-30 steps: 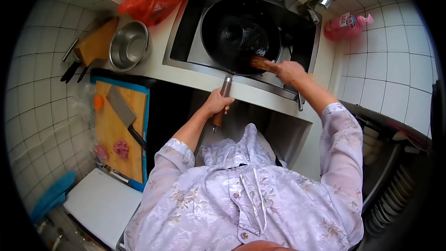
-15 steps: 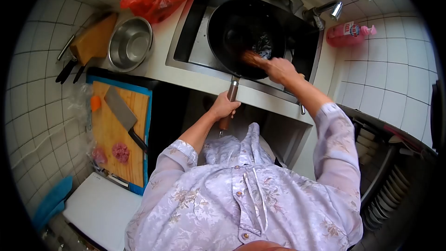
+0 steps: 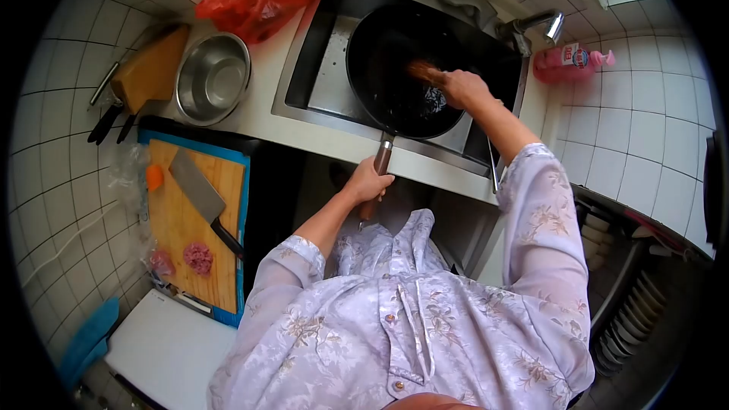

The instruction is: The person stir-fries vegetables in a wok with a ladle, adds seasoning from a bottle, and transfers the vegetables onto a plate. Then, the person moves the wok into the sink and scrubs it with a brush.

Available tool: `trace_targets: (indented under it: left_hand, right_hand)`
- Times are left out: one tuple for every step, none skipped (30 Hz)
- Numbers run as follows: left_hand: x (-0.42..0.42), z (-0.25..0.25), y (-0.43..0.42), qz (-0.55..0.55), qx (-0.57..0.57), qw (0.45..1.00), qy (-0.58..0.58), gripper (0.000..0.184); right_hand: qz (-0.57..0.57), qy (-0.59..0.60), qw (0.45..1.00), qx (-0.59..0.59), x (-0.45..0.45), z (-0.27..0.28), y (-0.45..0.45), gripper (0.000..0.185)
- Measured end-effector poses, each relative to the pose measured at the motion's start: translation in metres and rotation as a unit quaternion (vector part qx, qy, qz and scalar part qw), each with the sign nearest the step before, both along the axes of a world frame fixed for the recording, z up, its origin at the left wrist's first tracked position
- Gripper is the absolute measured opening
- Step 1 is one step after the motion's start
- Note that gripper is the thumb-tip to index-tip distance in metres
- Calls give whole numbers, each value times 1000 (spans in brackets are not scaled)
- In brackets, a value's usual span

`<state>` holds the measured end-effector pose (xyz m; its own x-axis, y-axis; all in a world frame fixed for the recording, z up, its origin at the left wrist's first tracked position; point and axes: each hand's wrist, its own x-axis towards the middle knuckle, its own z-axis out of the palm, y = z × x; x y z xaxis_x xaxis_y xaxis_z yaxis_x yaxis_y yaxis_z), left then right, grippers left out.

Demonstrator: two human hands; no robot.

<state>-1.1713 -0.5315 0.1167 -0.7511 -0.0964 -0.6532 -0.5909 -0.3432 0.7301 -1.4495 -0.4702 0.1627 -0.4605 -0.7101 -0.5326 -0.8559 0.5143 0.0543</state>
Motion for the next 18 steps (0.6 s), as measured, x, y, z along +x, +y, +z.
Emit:
trace_targets:
  left_hand:
    - [0,-1,-1,0,0,1000,-1,18]
    - [0,-2,-1,2,2,1000,0,18]
    - [0,-2,-1,3,6,1000,1,18]
    - [0,-2,-1,3,9,1000,1,18]
    - [-1,-1,-1,3,9,1000,1,18]
    - [-1,0,-1,3,10,1000,0,18]
    - [-1,0,1,4,11,1000,-1,18]
    - [-1,1,1,3,9,1000,0,18]
    - [-1,1,1,2,6,1000,0,17]
    - [-2,1,0,2,5,1000,-1,17]
    - [-2,2,-1,3,7,1000,5,19]
    - [-1,1,0,2,11,1000,10,21]
    - [0,0,1,-1,15,1000,9,21]
    - [1,-1,2,9,26,1000,15,20]
    - [1,-2,2,22,35,999,22,20]
    - [1,-3,1,14,40,999,29,20]
    - [3,-5,3,14,41,999,30,20]
    - [2,-6,3,18,43,998,31,20]
  right_hand:
    - [-2,-12,1000,19,-1,13,6,53]
    - [0,-23,999,36,2,15,20,53]
    - [2,-35,998,55,7,17,34,53]
    - [3,-43,998,52,20,16,42,52]
    - [5,-50,998,48,32,14,46,50]
    - [5,-65,997,50,42,24,33,47]
    - [6,-66,996,51,37,15,25,47]
    - [-9,-46,998,37,25,0,12,52]
    - [-24,-25,999,23,17,-5,2,58]
    - [9,-13,1000,22,6,-4,4,60]
    - [21,-10,1000,6,1,2,12,56]
    - [26,1,999,30,2,14,24,50]
    - [31,14,998,56,5,23,36,44]
    - [28,14,998,61,10,26,46,44]
    - [63,16,995,82,15,28,54,39]
    - [99,17,990,103,22,29,59,34]
    - [139,8,987,78,33,26,62,26]
    - [176,-7,981,84,48,36,53,24]
